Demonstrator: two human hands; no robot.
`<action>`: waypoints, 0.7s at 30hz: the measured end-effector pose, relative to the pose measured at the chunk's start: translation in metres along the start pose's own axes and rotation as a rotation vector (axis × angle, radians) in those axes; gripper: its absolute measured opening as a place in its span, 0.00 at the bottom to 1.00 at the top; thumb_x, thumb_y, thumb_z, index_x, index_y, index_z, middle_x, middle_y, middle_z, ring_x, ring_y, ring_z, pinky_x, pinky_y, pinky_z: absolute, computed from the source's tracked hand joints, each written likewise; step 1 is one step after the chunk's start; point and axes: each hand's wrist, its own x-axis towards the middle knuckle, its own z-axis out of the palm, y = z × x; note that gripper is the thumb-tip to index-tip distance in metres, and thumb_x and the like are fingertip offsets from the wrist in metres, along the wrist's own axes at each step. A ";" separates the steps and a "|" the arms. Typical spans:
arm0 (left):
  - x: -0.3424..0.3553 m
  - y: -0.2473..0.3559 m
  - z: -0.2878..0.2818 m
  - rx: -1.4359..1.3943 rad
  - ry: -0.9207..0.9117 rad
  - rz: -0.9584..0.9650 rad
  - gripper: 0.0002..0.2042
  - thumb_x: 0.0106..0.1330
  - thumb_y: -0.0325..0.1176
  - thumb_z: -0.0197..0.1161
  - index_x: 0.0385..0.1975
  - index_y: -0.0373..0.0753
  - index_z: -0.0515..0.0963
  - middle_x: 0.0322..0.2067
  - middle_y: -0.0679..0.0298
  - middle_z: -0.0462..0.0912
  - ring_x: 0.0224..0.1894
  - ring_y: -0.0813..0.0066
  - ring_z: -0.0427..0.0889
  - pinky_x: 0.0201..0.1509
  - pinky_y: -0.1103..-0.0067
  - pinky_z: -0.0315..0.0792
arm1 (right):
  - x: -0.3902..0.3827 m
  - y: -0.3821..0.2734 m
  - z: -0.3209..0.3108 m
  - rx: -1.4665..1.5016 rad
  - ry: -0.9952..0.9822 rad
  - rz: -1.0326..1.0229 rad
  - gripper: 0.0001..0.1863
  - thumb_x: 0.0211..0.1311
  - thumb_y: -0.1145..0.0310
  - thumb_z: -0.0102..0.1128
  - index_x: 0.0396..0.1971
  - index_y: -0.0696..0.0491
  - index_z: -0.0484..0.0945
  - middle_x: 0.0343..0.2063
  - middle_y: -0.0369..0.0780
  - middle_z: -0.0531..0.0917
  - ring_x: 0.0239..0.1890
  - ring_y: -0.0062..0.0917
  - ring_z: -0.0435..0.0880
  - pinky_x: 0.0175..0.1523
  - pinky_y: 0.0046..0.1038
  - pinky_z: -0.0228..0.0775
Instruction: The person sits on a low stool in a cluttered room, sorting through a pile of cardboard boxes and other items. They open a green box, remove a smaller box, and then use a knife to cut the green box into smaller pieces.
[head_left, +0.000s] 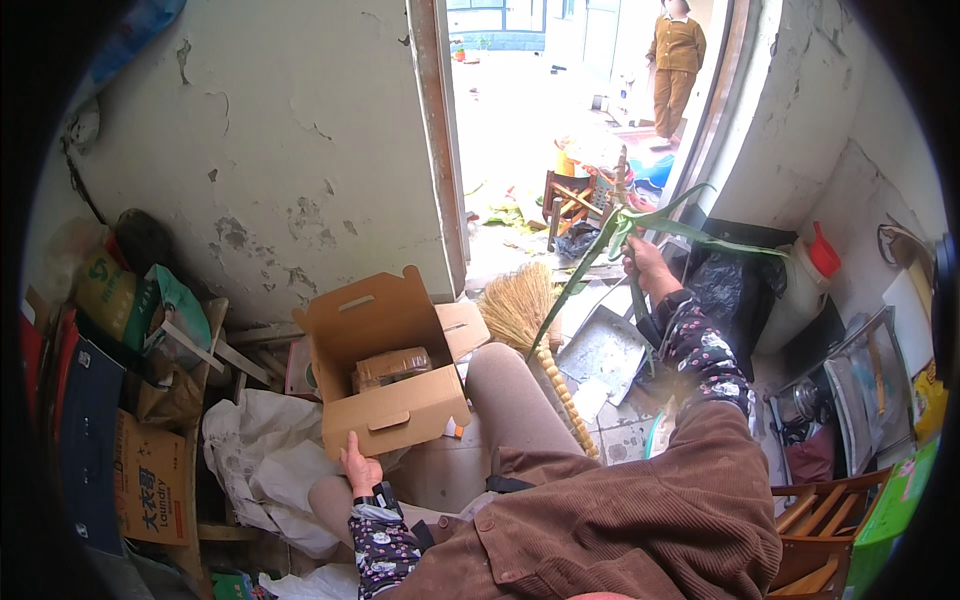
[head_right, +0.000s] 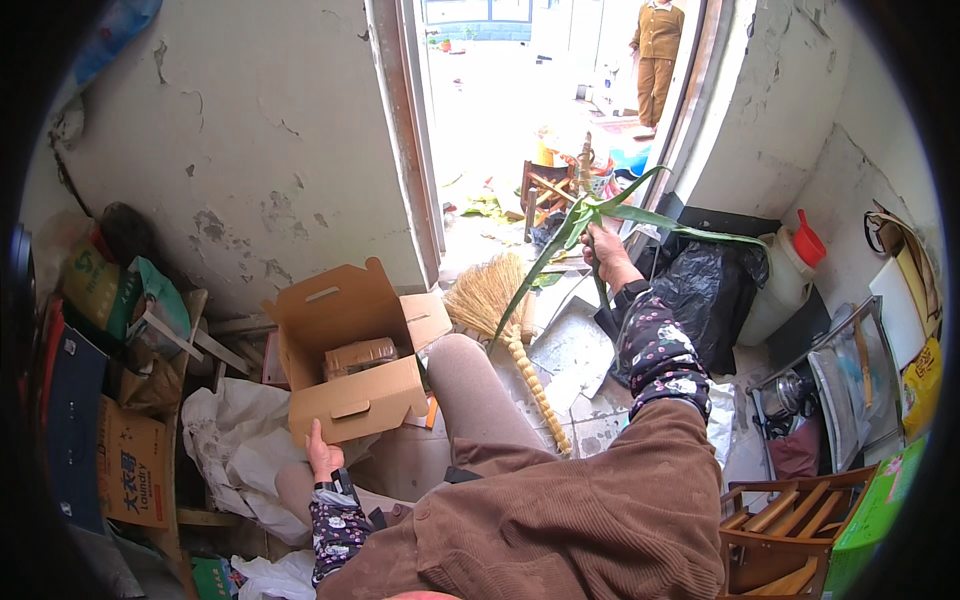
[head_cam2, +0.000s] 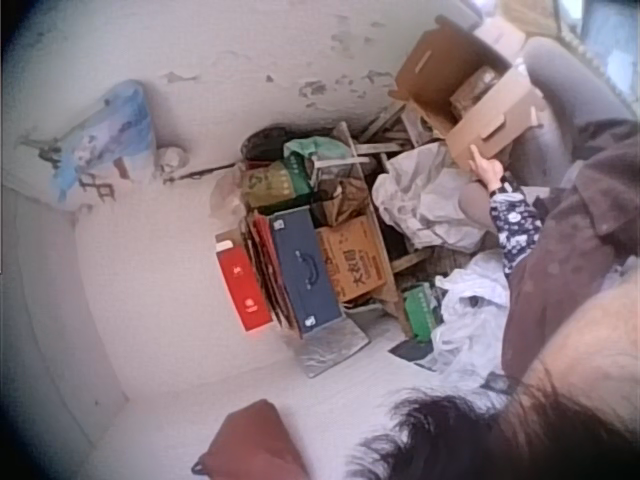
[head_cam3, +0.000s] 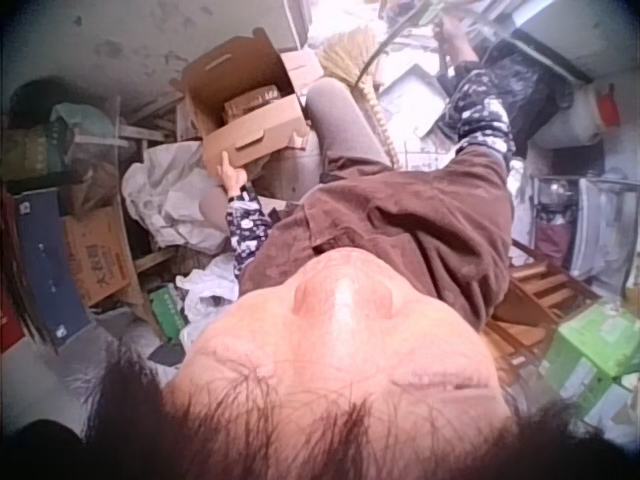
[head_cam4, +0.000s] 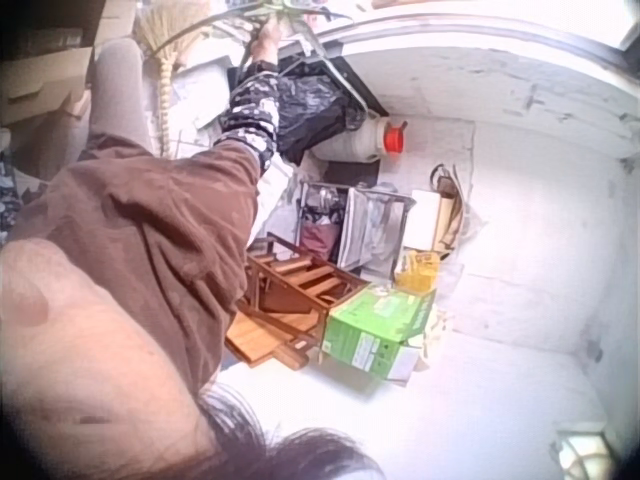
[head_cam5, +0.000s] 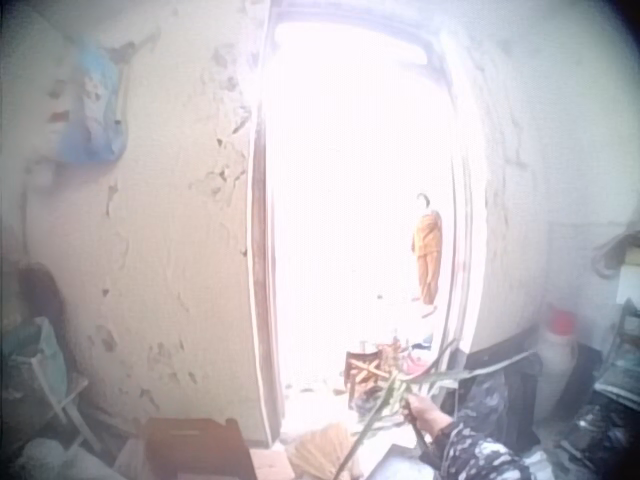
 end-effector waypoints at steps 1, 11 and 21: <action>0.000 0.001 0.000 0.006 0.001 0.006 0.26 0.70 0.37 0.63 0.64 0.34 0.64 0.58 0.58 0.74 0.57 0.64 0.76 0.60 0.68 0.73 | -0.002 -0.001 0.000 -0.003 0.001 -0.011 0.10 0.74 0.58 0.50 0.37 0.48 0.71 0.23 0.30 0.73 0.16 0.14 0.68 0.20 0.17 0.61; -0.008 0.006 0.008 -0.009 -0.008 0.004 0.25 0.70 0.37 0.63 0.63 0.35 0.65 0.57 0.59 0.75 0.56 0.64 0.77 0.58 0.68 0.75 | -0.009 0.001 -0.001 -0.066 0.049 -0.018 0.10 0.73 0.57 0.52 0.36 0.47 0.71 0.22 0.28 0.73 0.17 0.12 0.69 0.20 0.16 0.61; -0.004 0.004 0.003 0.005 0.011 -0.016 0.24 0.70 0.36 0.62 0.63 0.35 0.66 0.56 0.58 0.76 0.55 0.64 0.78 0.58 0.67 0.75 | -0.005 0.005 0.000 -0.069 0.012 -0.034 0.11 0.74 0.56 0.49 0.36 0.48 0.72 0.22 0.28 0.74 0.17 0.13 0.68 0.20 0.18 0.60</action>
